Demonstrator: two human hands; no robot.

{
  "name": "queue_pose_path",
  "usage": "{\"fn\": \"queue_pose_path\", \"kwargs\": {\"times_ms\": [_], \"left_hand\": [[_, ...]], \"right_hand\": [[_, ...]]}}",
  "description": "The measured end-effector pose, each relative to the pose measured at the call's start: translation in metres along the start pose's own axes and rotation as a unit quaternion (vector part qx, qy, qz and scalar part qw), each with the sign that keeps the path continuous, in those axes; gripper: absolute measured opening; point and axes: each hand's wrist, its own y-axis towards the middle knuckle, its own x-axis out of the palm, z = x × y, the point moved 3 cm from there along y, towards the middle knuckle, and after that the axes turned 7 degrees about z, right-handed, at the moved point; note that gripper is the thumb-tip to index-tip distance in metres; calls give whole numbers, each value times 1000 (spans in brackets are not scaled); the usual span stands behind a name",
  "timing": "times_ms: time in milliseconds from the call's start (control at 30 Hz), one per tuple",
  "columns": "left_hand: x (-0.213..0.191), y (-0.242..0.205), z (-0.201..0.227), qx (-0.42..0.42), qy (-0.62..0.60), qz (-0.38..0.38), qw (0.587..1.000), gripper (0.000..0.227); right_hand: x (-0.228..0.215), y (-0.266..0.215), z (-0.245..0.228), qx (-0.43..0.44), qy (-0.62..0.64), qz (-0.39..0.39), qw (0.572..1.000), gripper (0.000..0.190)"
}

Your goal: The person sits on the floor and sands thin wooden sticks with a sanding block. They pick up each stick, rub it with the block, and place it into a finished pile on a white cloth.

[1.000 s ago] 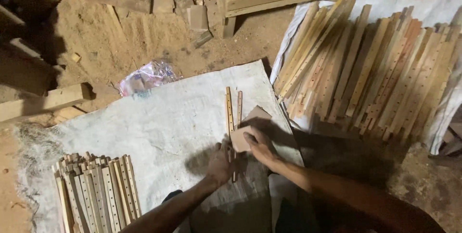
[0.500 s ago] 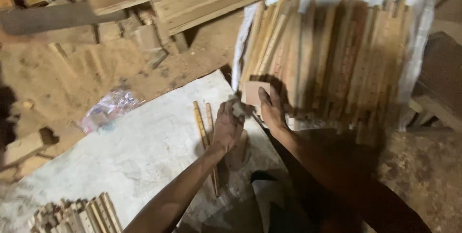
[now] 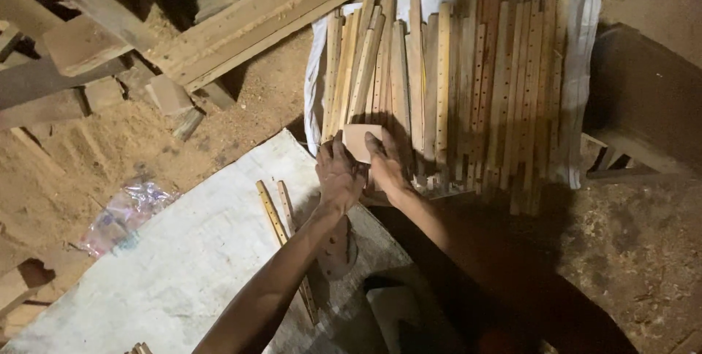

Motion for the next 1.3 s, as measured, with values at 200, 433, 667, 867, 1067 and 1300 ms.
{"fn": "queue_pose_path", "kwargs": {"times_ms": [200,433,667,867,1067,1300], "left_hand": [[4,7,24,-48,-40,68,996,94],[20,19,17,-38,-12,44,998,106],[33,18,2,162,-81,106,978,41],[-27,-25,59,9,-233,3,973,76],[-43,-59,44,28,-302,8,953,61],[-46,-129,-21,-41,-313,20,949,71]], "right_hand": [[-6,-5,-18,8,-41,-5,999,86],[-14,-5,-25,30,37,4,999,92],[-36,-42,-66,52,0,14,999,82],[-42,-44,-47,34,71,24,997,85],[-53,-95,-57,13,88,11,996,70],[-17,-138,-14,-114,106,-60,986,48]]}}
